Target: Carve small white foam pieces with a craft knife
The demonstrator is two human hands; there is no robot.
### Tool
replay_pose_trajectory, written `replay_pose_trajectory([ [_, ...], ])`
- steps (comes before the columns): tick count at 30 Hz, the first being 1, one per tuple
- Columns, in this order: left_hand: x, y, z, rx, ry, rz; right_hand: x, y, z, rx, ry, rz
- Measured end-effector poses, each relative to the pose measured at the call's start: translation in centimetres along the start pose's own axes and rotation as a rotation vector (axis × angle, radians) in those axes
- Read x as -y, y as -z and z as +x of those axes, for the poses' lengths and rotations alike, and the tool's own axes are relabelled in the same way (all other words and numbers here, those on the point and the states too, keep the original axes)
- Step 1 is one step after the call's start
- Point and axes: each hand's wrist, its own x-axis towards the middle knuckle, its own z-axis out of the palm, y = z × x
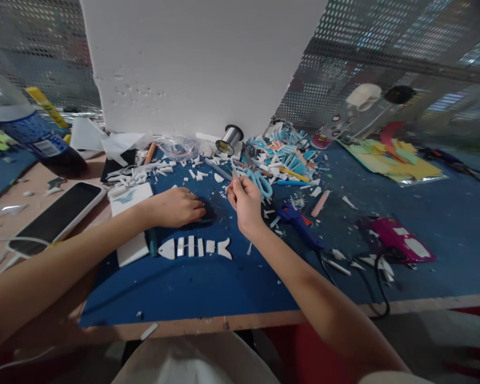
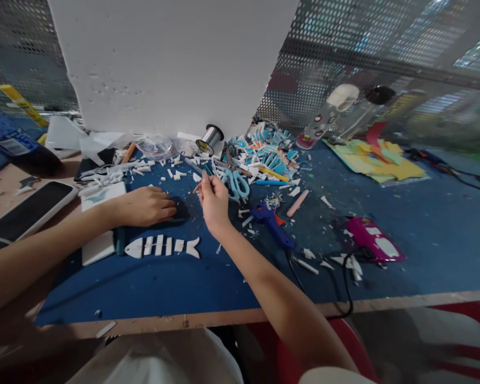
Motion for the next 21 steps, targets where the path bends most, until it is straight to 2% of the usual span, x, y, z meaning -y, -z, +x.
replay_pose_trajectory([
  [4,0.2,-0.1,-0.1,-0.019,0.074,-0.031,0.2,-0.1,0.0,-0.013,-0.007,-0.012],
  [8,-0.5,-0.1,0.1,-0.008,-0.019,-0.152,0.2,0.0,0.0,-0.017,-0.015,-0.017],
  [11,-0.5,-0.4,0.0,0.001,-0.046,-0.146,0.2,0.0,-0.1,-0.014,-0.011,-0.01],
  [18,0.5,-0.3,-0.3,-0.032,0.113,-0.098,0.5,-0.1,-0.1,-0.018,-0.026,-0.013],
  [21,0.2,-0.3,-0.2,-0.026,0.118,-0.11,0.6,-0.1,0.0,-0.016,-0.016,-0.027],
])
